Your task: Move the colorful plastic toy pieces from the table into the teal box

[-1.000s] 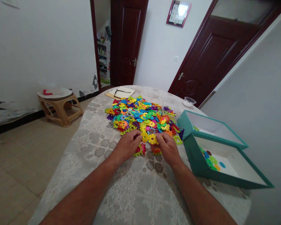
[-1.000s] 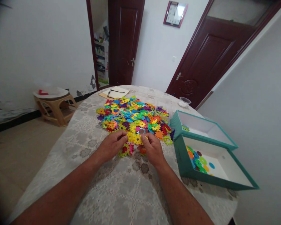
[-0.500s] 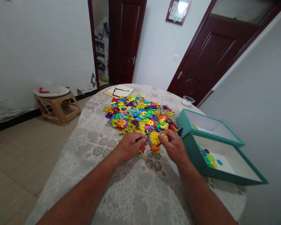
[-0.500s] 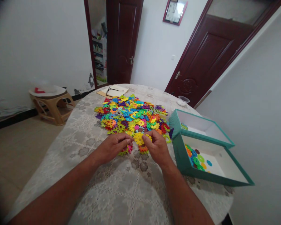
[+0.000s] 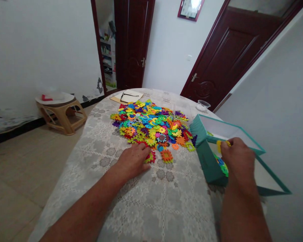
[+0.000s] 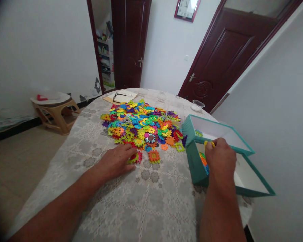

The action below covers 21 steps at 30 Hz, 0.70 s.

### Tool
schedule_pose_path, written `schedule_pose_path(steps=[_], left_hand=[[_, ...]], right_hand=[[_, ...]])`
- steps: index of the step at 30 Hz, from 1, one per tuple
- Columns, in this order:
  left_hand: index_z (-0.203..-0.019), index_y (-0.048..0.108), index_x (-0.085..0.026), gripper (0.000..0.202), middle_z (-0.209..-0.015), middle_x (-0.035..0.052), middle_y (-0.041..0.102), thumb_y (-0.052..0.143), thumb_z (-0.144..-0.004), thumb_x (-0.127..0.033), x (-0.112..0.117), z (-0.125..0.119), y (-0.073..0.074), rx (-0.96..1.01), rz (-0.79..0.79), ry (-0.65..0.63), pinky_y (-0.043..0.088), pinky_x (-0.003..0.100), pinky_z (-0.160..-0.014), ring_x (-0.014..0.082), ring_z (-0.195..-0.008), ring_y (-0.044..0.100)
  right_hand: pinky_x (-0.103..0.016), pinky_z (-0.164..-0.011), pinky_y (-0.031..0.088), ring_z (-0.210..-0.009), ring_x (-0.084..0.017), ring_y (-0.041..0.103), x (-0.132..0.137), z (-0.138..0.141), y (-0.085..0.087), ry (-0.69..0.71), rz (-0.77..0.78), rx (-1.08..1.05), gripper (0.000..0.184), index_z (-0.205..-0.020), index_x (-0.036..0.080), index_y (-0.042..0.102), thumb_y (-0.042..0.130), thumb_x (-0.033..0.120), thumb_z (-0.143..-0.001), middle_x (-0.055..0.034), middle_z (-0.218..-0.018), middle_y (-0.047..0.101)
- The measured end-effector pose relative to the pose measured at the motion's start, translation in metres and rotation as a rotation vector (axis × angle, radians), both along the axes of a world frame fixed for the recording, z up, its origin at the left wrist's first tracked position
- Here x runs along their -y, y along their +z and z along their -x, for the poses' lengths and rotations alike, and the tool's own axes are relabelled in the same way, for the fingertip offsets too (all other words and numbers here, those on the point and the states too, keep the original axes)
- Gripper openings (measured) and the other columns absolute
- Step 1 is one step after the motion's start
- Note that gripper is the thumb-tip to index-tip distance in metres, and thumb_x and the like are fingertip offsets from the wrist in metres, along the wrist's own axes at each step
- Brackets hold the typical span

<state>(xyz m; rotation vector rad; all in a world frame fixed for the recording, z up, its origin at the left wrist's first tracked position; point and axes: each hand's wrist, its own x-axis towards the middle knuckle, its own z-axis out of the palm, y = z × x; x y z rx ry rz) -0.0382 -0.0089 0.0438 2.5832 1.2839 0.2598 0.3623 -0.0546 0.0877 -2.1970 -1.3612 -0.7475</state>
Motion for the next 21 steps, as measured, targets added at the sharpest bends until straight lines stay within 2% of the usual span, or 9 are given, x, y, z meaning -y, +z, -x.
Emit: schedule_pose_path(steps=[3, 4, 6, 8, 11, 14, 16, 21], left_hand=[[-0.112, 0.065, -0.024, 0.03, -0.119, 0.0093, 0.065, 0.073, -0.084, -0.034, 0.0, -0.005, -0.003, -0.008, -0.055, -0.031, 0.051, 0.039, -0.09, 0.0289, -0.112, 0.059], [-0.112, 0.065, -0.023, 0.03, -0.119, 0.0095, 0.065, 0.073, -0.085, -0.034, -0.001, -0.006, -0.005, -0.006, -0.08, -0.044, 0.05, 0.04, -0.093, 0.0291, -0.113, 0.058], [-0.11, 0.066, -0.022, 0.026, -0.116, 0.0098, 0.065, 0.07, -0.088, -0.034, -0.001, -0.01, -0.01, -0.007, -0.13, -0.071, 0.049, 0.042, -0.096, 0.0292, -0.112, 0.058], [-0.106, 0.066, -0.022, 0.02, -0.113, 0.01, 0.065, 0.067, -0.091, -0.034, -0.002, -0.014, -0.015, -0.003, -0.171, -0.086, 0.049, 0.042, -0.096, 0.0286, -0.109, 0.058], [-0.106, 0.066, -0.021, 0.017, -0.112, 0.0101, 0.065, 0.065, -0.092, -0.032, -0.003, -0.019, -0.022, 0.017, -0.221, -0.086, 0.05, 0.041, -0.093, 0.0282, -0.108, 0.058], [-0.111, 0.066, -0.021, 0.021, -0.112, 0.0103, 0.067, 0.066, -0.093, -0.031, -0.006, -0.023, -0.026, 0.034, -0.258, -0.087, 0.05, 0.04, -0.092, 0.0284, -0.109, 0.058], [-0.11, 0.067, -0.02, 0.019, -0.108, 0.0099, 0.069, 0.065, -0.093, -0.029, -0.008, -0.025, -0.026, 0.024, -0.279, -0.112, 0.049, 0.041, -0.093, 0.0278, -0.106, 0.059], [-0.099, 0.068, -0.019, 0.011, -0.097, 0.0086, 0.072, 0.058, -0.097, -0.02, -0.009, -0.028, -0.024, -0.021, -0.335, -0.143, 0.05, 0.041, -0.087, 0.0263, -0.095, 0.062]], right_hand=[[-0.042, -0.082, 0.043, -0.092, -0.033, 0.062, -0.007, 0.009, 0.0, 0.04, -0.069, 0.088, 0.03, -0.104, 0.014, 0.069, 0.053, 0.035, -0.089, -0.0182, -0.096, 0.069], [-0.042, -0.086, 0.044, -0.096, -0.033, 0.062, -0.009, 0.018, 0.002, 0.107, -0.095, 0.09, 0.031, -0.107, 0.014, 0.068, 0.053, 0.034, -0.09, -0.0186, -0.101, 0.069], [-0.04, -0.087, 0.046, -0.091, -0.028, 0.063, -0.013, 0.042, 0.004, 0.268, -0.09, 0.017, 0.029, -0.108, 0.015, 0.068, 0.052, 0.034, -0.094, -0.0164, -0.102, 0.07], [-0.036, -0.084, 0.048, -0.084, -0.024, 0.064, -0.015, 0.071, 0.002, 0.453, 0.042, -0.102, 0.027, -0.106, 0.017, 0.067, 0.054, 0.038, -0.097, -0.0126, -0.099, 0.07], [-0.035, -0.093, 0.047, -0.103, -0.026, 0.066, -0.016, 0.115, -0.015, 0.688, 0.332, -0.184, 0.035, -0.118, 0.017, 0.065, 0.056, 0.044, -0.099, -0.0138, -0.114, 0.07], [-0.037, -0.097, 0.045, -0.115, -0.029, 0.063, -0.016, 0.145, -0.036, 0.672, 0.545, -0.18, 0.051, -0.133, 0.015, 0.059, 0.062, 0.05, -0.096, -0.0167, -0.12, 0.068], [-0.036, -0.095, 0.045, -0.114, -0.03, 0.063, -0.016, 0.157, -0.044, 0.614, 0.639, -0.16, 0.054, -0.132, 0.015, 0.059, 0.066, 0.051, -0.092, -0.0178, -0.12, 0.067], [-0.032, -0.086, 0.042, -0.105, -0.027, 0.064, -0.019, 0.164, -0.045, 0.581, 0.761, -0.096, 0.032, -0.117, 0.014, 0.063, 0.059, 0.035, -0.093, -0.018, -0.114, 0.067]])
